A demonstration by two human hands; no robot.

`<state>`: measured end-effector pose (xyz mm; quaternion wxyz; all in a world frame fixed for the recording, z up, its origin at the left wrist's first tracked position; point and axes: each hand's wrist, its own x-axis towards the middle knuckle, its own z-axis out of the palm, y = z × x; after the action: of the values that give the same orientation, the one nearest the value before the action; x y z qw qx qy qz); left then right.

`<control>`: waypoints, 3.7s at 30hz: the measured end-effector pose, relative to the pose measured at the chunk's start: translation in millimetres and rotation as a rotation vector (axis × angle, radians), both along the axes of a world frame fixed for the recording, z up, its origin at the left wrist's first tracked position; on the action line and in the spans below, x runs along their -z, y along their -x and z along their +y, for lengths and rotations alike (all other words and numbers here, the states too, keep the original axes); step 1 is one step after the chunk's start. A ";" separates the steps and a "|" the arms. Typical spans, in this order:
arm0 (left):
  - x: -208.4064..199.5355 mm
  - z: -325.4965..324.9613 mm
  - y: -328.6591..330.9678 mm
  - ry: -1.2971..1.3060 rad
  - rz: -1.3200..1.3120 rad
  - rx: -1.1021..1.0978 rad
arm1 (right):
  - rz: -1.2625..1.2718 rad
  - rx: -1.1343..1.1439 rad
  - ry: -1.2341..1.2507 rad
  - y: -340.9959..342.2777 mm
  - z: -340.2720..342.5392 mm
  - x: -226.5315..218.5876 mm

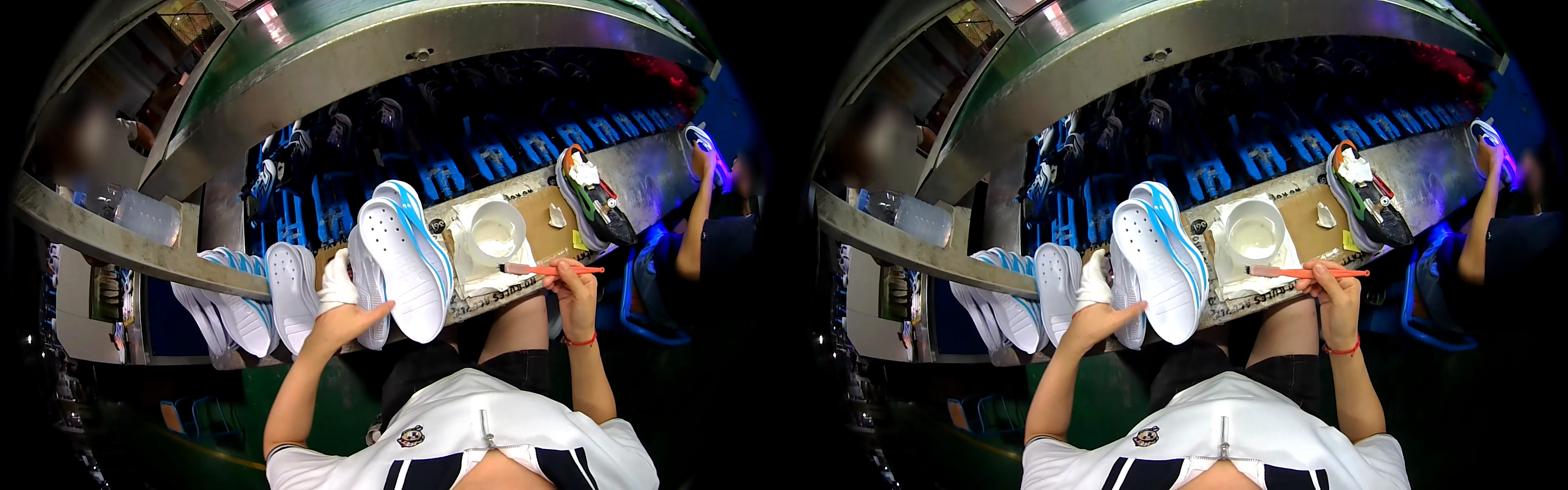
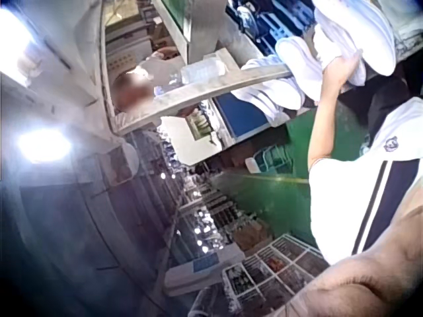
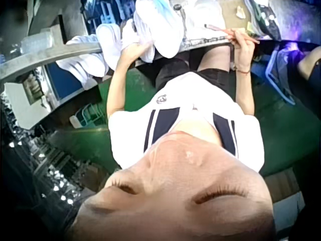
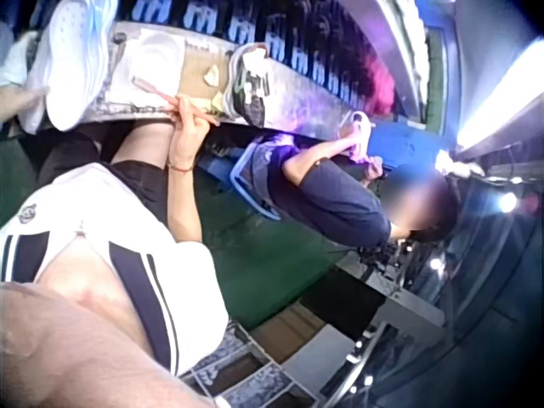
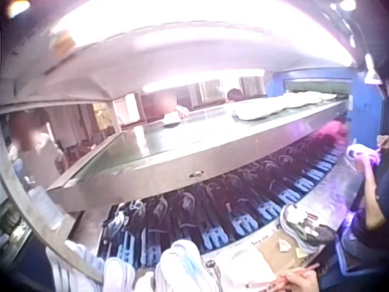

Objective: The person applies a liquid adhesive to white shoe soles using a brush, dipping the brush into a small container and coating the inner surface of multiple soles before placing them on a conveyor belt.

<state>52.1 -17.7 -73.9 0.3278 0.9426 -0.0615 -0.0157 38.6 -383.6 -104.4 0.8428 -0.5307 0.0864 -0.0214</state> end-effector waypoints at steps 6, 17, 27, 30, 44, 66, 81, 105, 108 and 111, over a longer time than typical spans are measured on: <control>-5.3 -17.8 8.0 -0.134 0.121 0.020 | 0.025 -0.047 0.014 -2.9 13.2 -1.1; -1.4 -5.2 17.7 -0.056 0.110 0.010 | 0.070 -0.092 -0.010 -2.0 21.4 8.5; -5.0 16.9 -8.8 -0.242 0.021 -0.285 | 0.096 -0.127 -0.001 -1.1 27.6 11.5; -14.5 44.1 -6.8 -0.180 -0.036 -0.363 | 0.115 -0.129 0.004 0.6 30.3 11.3; 24.1 45.6 65.5 1.595 0.081 -0.433 | 0.105 -0.226 -0.108 -5.1 45.7 8.9; -10.7 -72.5 60.4 2.120 0.584 -0.183 | -0.047 -0.075 -0.703 -28.9 77.0 -39.4; -13.0 -28.2 58.9 2.061 0.517 -0.083 | -0.202 -0.223 0.547 -92.7 11.6 -40.2; -10.9 -77.4 22.6 1.643 0.759 -0.171 | -0.299 -0.242 0.640 -92.5 5.3 -44.4; -8.8 -81.5 23.5 1.616 0.775 -0.184 | -0.374 -0.299 0.515 -83.2 22.5 -55.8; -15.1 -85.1 23.1 1.557 0.739 -0.203 | -0.494 -0.343 0.697 -80.1 33.9 -56.9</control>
<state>28.9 -102.8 -58.8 0.8786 0.3854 0.1399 -0.2449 118.7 -349.7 -47.5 0.6007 -0.7682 -0.2187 -0.0353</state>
